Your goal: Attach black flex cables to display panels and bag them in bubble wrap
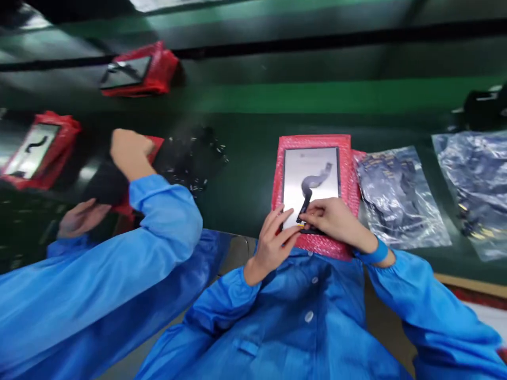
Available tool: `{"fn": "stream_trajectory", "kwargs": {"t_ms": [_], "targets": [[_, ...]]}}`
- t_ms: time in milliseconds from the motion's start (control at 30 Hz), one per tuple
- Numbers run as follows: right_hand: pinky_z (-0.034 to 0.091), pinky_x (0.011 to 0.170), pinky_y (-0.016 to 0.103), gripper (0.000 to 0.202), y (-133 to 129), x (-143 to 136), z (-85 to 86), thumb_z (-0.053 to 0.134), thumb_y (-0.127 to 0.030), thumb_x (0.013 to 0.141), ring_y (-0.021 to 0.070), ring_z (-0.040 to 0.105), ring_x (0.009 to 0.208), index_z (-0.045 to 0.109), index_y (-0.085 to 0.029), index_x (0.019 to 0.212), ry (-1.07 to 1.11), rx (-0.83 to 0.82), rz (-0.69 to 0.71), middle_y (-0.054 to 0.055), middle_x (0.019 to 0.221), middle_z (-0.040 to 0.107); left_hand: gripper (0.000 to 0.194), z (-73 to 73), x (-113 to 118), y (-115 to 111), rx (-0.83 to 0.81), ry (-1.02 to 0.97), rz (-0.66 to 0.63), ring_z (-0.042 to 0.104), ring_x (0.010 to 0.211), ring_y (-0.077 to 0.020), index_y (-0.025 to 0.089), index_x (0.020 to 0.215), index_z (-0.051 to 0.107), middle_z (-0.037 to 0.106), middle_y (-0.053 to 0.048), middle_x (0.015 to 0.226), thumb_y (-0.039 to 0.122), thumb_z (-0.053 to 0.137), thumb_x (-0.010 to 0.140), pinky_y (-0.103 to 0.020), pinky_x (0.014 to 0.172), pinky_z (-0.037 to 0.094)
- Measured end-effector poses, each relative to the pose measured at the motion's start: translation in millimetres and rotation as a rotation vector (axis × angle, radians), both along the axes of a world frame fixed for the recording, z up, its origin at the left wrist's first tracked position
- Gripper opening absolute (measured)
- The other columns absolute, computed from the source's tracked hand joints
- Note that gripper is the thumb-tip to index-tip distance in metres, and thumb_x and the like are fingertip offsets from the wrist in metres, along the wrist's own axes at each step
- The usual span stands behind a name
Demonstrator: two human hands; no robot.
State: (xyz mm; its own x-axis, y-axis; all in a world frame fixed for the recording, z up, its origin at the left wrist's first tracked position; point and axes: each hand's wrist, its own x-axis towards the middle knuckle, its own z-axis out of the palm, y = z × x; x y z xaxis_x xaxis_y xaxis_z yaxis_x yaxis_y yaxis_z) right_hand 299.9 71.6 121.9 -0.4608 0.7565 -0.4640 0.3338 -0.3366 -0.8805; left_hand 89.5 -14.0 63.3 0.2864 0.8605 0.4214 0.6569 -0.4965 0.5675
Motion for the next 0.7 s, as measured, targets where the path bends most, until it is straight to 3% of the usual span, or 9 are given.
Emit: {"fn": "stream_trajectory", "kwargs": {"t_ms": [200,400,700], "targets": [[0.051,0.058,0.028,0.028,8.1,-12.1,16.7,0.080,-0.042,0.082,0.0181,0.069,0.057,0.067,-0.019,0.071,-0.109,0.041,0.069,0.003,0.059,0.073,0.017,11.7,-3.2,1.9,0.078,0.006,0.010,0.050,0.148,-0.0304,0.020,0.112,0.072,0.065,-0.013,0.143,0.015,0.068,0.097,-0.052,0.115,0.055],[0.047,0.056,0.027,0.021,12.1,-15.7,30.9,0.076,-0.026,0.082,0.0169,0.067,0.054,0.064,-0.020,0.065,-0.174,0.013,0.104,0.002,0.057,0.071,0.017,11.2,-2.3,3.4,0.102,-0.022,0.000,0.052,0.146,-0.0311,0.019,0.113,0.071,0.066,-0.014,0.141,0.015,0.069,0.097,-0.051,0.112,0.058],[0.045,0.053,0.027,0.027,14.2,-12.0,33.1,0.078,-0.035,0.079,0.0167,0.065,0.053,0.061,-0.021,0.064,-0.142,-0.002,0.127,0.002,0.056,0.070,0.018,10.8,0.0,3.7,0.119,-0.062,-0.002,0.053,0.146,-0.0326,0.018,0.112,0.071,0.067,-0.015,0.140,0.014,0.071,0.095,-0.053,0.110,0.059]]}}
